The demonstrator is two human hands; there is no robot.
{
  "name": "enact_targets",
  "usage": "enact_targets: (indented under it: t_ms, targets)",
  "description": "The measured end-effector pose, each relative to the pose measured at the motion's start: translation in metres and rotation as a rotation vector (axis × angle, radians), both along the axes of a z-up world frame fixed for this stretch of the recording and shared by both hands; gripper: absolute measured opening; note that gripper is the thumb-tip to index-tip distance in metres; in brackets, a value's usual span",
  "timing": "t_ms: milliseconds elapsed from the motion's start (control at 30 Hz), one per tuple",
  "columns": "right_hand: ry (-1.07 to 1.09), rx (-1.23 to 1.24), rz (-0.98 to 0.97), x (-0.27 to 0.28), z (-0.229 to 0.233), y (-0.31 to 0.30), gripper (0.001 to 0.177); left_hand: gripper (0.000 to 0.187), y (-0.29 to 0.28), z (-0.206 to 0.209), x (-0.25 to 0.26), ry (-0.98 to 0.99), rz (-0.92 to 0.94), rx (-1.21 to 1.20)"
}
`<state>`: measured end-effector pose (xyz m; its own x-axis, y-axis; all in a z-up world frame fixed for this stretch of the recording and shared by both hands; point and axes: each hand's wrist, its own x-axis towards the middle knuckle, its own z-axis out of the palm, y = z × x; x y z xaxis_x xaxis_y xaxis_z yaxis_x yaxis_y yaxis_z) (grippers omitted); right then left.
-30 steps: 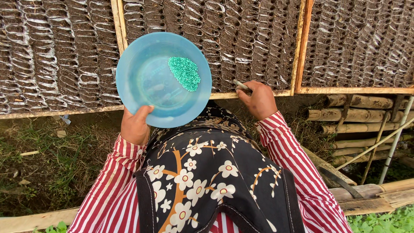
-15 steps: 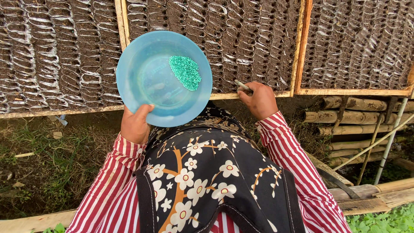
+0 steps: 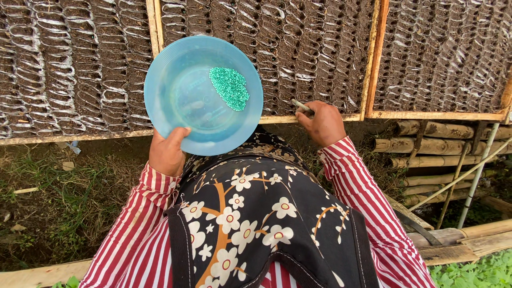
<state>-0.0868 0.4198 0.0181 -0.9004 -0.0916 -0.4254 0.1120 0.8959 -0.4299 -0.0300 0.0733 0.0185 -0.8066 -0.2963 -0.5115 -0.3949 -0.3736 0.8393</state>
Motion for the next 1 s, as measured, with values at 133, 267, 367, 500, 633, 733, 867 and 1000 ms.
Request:
enact_targets:
  t_ms: [133, 267, 367, 500, 633, 733, 867, 1000]
  targets:
    - [-0.017, 0.005, 0.01, -0.001, 0.001, 0.001, 0.019, 0.058, -0.005, -0.004, 0.0, -0.003, 0.005, 0.005]
    - [0.008, 0.0, -0.005, 0.0, -0.003, 0.004, 0.017, 0.058, -0.009, -0.011, 0.002, 0.005, -0.013, -0.004]
    - [0.043, -0.024, -0.047, -0.002, -0.006, 0.004, 0.014, 0.058, -0.013, -0.019, 0.004, 0.006, -0.025, -0.019]
    - [0.078, -0.055, -0.071, -0.005, 0.004, -0.004, 0.014, 0.058, -0.012, -0.018, 0.003, 0.011, -0.032, -0.014]
    - [0.116, -0.066, -0.073, -0.005, -0.005, 0.0, 0.014, 0.056, -0.015, -0.018, 0.001, 0.007, -0.051, -0.034]
    - [0.18, -0.078, -0.092, -0.008, -0.019, 0.006, 0.012, 0.057, -0.012, -0.013, -0.001, 0.012, -0.033, -0.024]
    - [0.239, -0.084, -0.042, -0.012, -0.018, 0.0, 0.012, 0.056, -0.012, -0.011, -0.004, 0.013, -0.044, -0.025]
    - [0.259, -0.07, -0.017, -0.014, -0.021, 0.002, 0.013, 0.056, -0.011, -0.008, -0.007, 0.017, -0.063, 0.016]
